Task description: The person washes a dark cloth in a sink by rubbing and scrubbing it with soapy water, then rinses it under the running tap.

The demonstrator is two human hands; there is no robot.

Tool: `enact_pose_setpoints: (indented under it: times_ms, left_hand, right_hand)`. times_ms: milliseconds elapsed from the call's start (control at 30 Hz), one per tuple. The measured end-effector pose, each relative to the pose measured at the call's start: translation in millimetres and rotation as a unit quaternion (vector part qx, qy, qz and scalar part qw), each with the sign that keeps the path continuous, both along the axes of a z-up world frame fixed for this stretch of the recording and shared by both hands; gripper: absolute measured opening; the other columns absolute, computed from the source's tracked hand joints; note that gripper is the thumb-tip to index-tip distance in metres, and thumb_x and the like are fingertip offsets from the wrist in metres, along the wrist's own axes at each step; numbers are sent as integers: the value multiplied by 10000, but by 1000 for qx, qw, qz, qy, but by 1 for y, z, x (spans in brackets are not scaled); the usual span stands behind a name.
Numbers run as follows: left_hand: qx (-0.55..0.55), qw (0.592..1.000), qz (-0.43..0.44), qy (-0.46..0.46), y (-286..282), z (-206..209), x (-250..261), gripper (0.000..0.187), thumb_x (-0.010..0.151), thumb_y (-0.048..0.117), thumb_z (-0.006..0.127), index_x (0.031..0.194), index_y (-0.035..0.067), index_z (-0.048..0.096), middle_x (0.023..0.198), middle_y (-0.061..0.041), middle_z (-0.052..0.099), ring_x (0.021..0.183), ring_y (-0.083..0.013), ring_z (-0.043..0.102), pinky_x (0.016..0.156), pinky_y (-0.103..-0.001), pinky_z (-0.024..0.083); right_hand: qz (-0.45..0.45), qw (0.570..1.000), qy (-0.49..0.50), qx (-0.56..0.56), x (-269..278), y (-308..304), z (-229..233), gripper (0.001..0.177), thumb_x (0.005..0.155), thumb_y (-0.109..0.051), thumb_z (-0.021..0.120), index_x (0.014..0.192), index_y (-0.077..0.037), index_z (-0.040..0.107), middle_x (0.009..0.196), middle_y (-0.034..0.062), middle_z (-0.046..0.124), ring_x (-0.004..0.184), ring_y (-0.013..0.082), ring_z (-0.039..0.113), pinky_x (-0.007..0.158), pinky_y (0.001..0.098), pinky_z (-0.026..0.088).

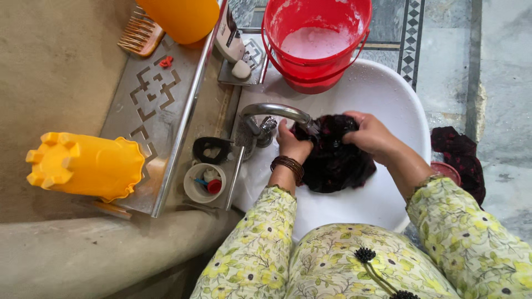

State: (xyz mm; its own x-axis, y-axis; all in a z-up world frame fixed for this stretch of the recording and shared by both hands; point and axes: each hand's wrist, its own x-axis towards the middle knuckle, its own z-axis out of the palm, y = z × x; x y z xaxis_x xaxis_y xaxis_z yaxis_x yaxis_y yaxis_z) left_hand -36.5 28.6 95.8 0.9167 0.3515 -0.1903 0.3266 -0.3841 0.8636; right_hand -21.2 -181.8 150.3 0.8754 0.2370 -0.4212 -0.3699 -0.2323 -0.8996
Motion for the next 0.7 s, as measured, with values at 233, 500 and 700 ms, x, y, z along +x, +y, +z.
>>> enact_pose_setpoints:
  times_ms: [233, 500, 700]
  left_hand:
    - [85, 987, -133, 5, -14, -34, -6, 626, 732, 32, 724, 1331, 116, 566, 1239, -187, 708, 1184, -376, 654, 1057, -447, 496]
    - [-476, 876, 67, 46, -1, 9, 9, 507, 802, 5, 492, 1267, 164, 619, 796, -49, 569, 658, -219, 590, 662, -416, 548]
    - [-721, 689, 37, 59, -4, -9, -7, 238, 740, 146, 533, 940, 37, 601, 755, -111, 652, 580, -235, 587, 666, -467, 575]
  right_hand:
    - [67, 986, -5, 151, 5, -9, 25, 551, 707, 113, 624, 1242, -13, 665, 1051, 51, 720, 943, 157, 666, 878, 287, 525]
    - [-42, 889, -118, -440, -11, 9, 7, 792, 631, -187, 903, 1329, -99, 541, 1269, 245, 525, 1166, 456, 542, 892, 521, 492]
    - [88, 964, -162, -192, -12, 21, -54, 519, 589, -154, 880, 1060, -21, 708, 1146, 202, 677, 1039, 360, 684, 957, 438, 527]
